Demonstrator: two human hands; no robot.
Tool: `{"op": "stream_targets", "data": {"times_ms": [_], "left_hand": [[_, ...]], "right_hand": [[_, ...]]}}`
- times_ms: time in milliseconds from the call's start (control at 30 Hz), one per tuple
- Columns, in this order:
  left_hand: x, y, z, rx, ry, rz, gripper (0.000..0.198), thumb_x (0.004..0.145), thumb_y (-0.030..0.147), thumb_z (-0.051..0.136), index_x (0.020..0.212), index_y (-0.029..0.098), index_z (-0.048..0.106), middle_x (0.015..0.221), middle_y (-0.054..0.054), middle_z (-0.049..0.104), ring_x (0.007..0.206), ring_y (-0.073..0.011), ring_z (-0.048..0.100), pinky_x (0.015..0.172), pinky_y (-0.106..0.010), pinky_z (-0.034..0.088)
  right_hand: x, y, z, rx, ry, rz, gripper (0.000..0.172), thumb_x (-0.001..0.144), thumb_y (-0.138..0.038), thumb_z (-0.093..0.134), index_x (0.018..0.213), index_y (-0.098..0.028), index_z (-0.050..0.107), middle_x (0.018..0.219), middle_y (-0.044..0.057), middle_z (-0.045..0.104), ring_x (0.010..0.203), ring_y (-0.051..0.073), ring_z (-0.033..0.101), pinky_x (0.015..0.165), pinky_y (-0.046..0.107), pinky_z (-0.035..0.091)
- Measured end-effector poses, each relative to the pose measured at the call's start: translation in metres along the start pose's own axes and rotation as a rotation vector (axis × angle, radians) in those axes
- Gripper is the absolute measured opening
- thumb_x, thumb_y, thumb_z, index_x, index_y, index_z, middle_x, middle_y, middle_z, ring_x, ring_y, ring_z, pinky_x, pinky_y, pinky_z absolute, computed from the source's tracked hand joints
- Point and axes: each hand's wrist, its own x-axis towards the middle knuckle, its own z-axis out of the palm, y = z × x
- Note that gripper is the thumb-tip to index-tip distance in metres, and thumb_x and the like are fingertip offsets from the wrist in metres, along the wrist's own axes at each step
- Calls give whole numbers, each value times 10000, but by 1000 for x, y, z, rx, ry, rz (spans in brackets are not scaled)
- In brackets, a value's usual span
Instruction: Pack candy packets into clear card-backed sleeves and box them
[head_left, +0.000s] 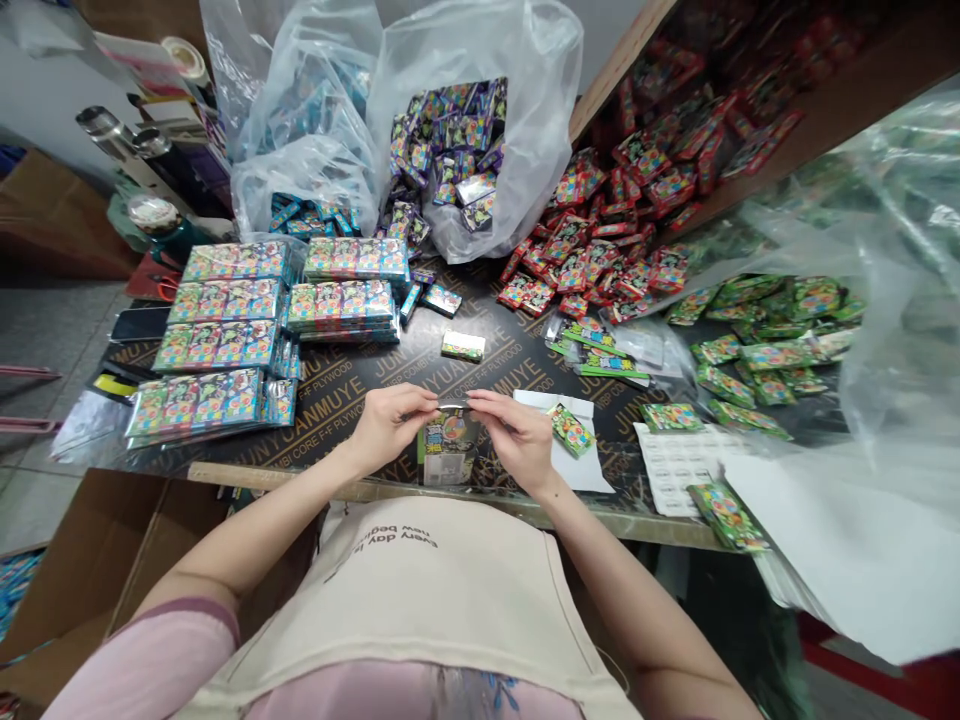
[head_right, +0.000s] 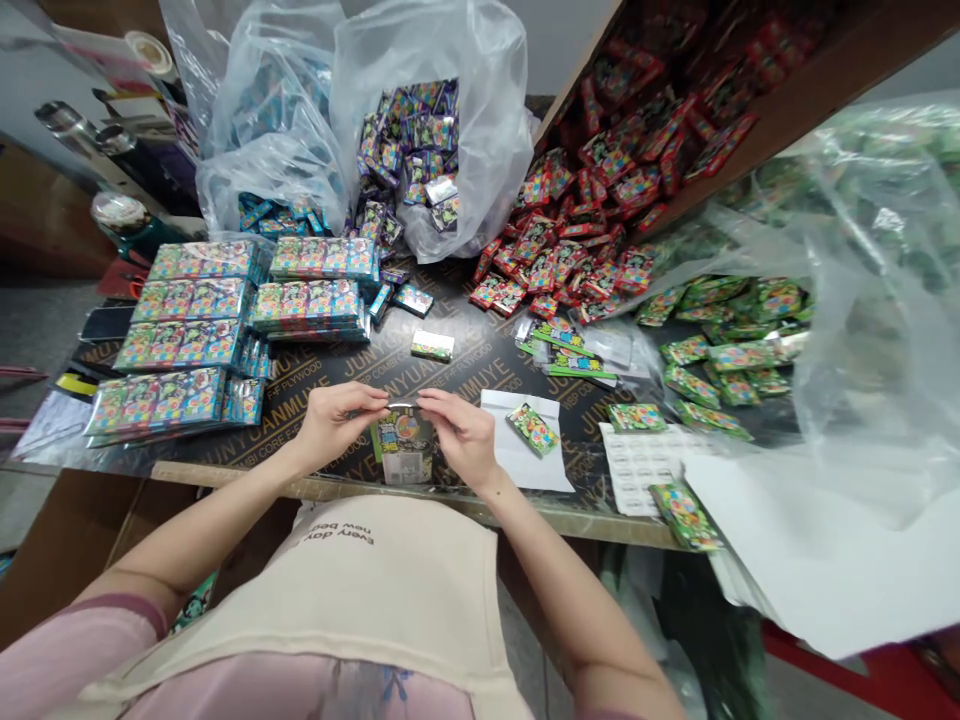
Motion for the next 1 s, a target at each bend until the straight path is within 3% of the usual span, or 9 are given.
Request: {"op": "stream_targets", "data": {"times_ms": [67,167,300,433,567,700,767,867,1000], "left_hand": [[4,1,-4,-38,67,-66,66,782,214,685,741,183,727,797,-63,742,733,-168,699,702,-289,557],[5,-7,-18,-82,308,-226,83,742,258,724,745,176,736,781,-56,740,725,-172,691,713,-308,556],[-19,-50,-35,-56,639,-473,205,696,323,741,772,133,723,755,-49,728,695,-157,672,713,-296,547],[-63,-97,-38,44,672,-708,287,699,377,706,791,106,692,709,-58,703,635,-170,655,658,-318,554],[-87,-102,-34,356,527,-616,305,756,354,669,971,138,682,941,-120,702,861,-243,666,814,-416,535],[-71,-82,-26,460,301,-327,235,827,322,607,1010,189,671,1072,-119,668,1058,-259,596,949,-463,470],[-56,-75,-17,423,32,-200,331,790,352,662,1088,208,645,1170,-119,633,1146,-267,553,992,-469,442],[-37,-71,2,423,-415,-19,720,636,439,796,1273,227,535,1389,-153,477,1315,-324,401,1090,-546,301],[-22,-69,26,487,-693,78,884,583,379,841,1360,244,440,1376,-172,453,1299,-346,391,1080,-560,264]], "right_hand": [[13,-2,4,60,-2,78,138,846,-281,615,909,-262,736,947,33,740,863,199,699,832,356,562],[43,13,15,209,-31,165,305,843,-378,613,1117,-258,670,1075,53,705,893,204,691,823,364,557],[89,66,48,49,-76,112,470,811,-431,620,1236,-231,584,1270,99,602,1127,251,587,920,420,494],[134,113,89,-221,-207,48,706,699,-317,696,1347,-162,466,1383,161,492,1273,311,444,1060,495,338],[167,128,116,-346,-228,114,898,630,-268,707,1434,-162,322,1442,170,408,1325,374,331,1034,553,287],[174,125,114,-347,-224,85,875,611,-254,679,1413,-174,339,1396,155,451,1296,363,356,1037,535,261],[164,118,100,-320,-194,20,888,620,-253,650,1429,-170,294,1387,153,442,1235,325,422,1017,482,310],[136,100,69,-340,-243,-67,987,627,-258,633,1481,-165,147,1355,156,449,1122,285,496,938,409,388],[86,78,26,-628,-479,-95,982,657,-307,645,1498,-172,156,1190,154,566,1033,331,523,895,464,370]]}}
